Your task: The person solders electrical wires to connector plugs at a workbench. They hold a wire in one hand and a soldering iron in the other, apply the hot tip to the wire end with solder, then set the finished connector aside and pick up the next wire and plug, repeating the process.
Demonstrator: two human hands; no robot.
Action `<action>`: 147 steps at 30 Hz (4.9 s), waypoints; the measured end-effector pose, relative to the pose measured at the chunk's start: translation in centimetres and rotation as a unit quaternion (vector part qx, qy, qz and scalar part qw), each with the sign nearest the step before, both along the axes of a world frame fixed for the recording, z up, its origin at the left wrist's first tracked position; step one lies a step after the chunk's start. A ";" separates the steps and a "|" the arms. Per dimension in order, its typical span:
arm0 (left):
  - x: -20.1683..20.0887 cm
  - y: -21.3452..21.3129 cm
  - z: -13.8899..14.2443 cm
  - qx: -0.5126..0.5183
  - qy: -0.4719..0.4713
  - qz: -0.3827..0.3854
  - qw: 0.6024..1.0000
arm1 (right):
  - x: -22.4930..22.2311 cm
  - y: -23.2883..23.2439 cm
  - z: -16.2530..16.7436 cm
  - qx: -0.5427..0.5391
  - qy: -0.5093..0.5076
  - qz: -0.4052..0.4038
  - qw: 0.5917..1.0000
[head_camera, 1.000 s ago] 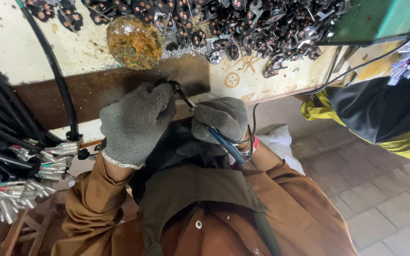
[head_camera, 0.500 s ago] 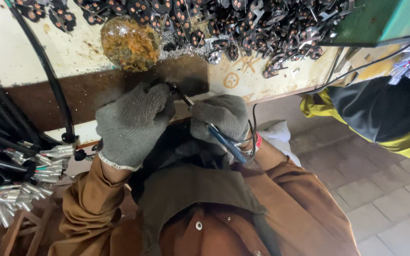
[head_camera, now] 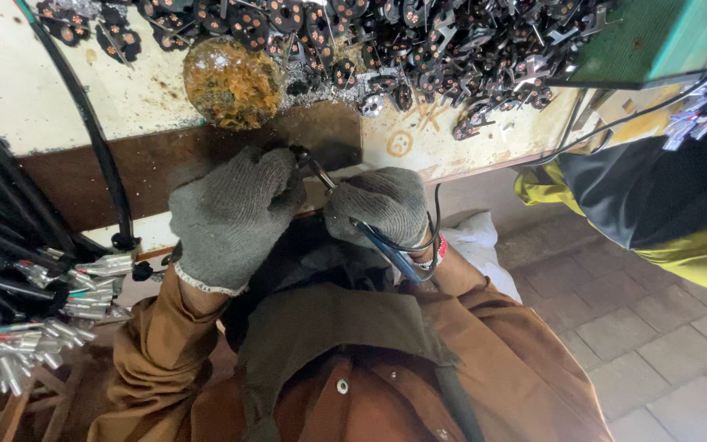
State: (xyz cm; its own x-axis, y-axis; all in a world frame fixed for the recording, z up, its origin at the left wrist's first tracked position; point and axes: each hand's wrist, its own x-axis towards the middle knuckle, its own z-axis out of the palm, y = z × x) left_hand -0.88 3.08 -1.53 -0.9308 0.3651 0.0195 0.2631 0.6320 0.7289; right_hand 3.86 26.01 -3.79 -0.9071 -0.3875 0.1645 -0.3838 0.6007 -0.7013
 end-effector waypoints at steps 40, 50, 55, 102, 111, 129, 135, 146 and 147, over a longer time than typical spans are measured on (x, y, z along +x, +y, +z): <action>0.0 -0.3 1.1 0.010 -0.117 0.036 0.992 | -1.7 -4.7 2.7 -0.055 -0.141 -0.209 0.966; 1.6 0.5 0.5 0.014 -0.132 0.102 0.986 | 4.3 -4.9 0.3 -0.386 -0.358 -0.297 0.796; 2.2 1.0 1.0 -0.020 -0.068 0.110 0.991 | 3.8 -4.3 2.5 -0.131 -0.307 -0.224 0.916; 4.4 0.5 0.5 0.246 -0.347 0.172 0.889 | 1.8 -4.9 2.3 -0.116 -0.163 -0.261 0.944; 3.3 -0.5 2.0 0.136 -0.128 0.219 0.958 | 0.4 -3.1 3.3 -0.072 -0.164 -0.280 0.943; 0.8 -1.9 4.5 0.092 -0.236 0.133 0.958 | 0.1 -1.2 1.0 0.170 -0.239 -0.225 0.929; 1.5 -0.6 1.0 0.096 -0.319 -0.021 0.943 | -0.1 -0.6 0.3 -0.032 -0.069 -0.018 0.997; 0.1 0.8 2.4 0.052 -0.078 0.057 0.994 | -0.2 -3.1 0.9 -0.069 -0.060 -0.196 0.976; 0.4 0.9 2.2 0.038 -0.090 0.066 0.993 | -0.3 -2.9 0.8 -0.130 -0.050 -0.202 0.969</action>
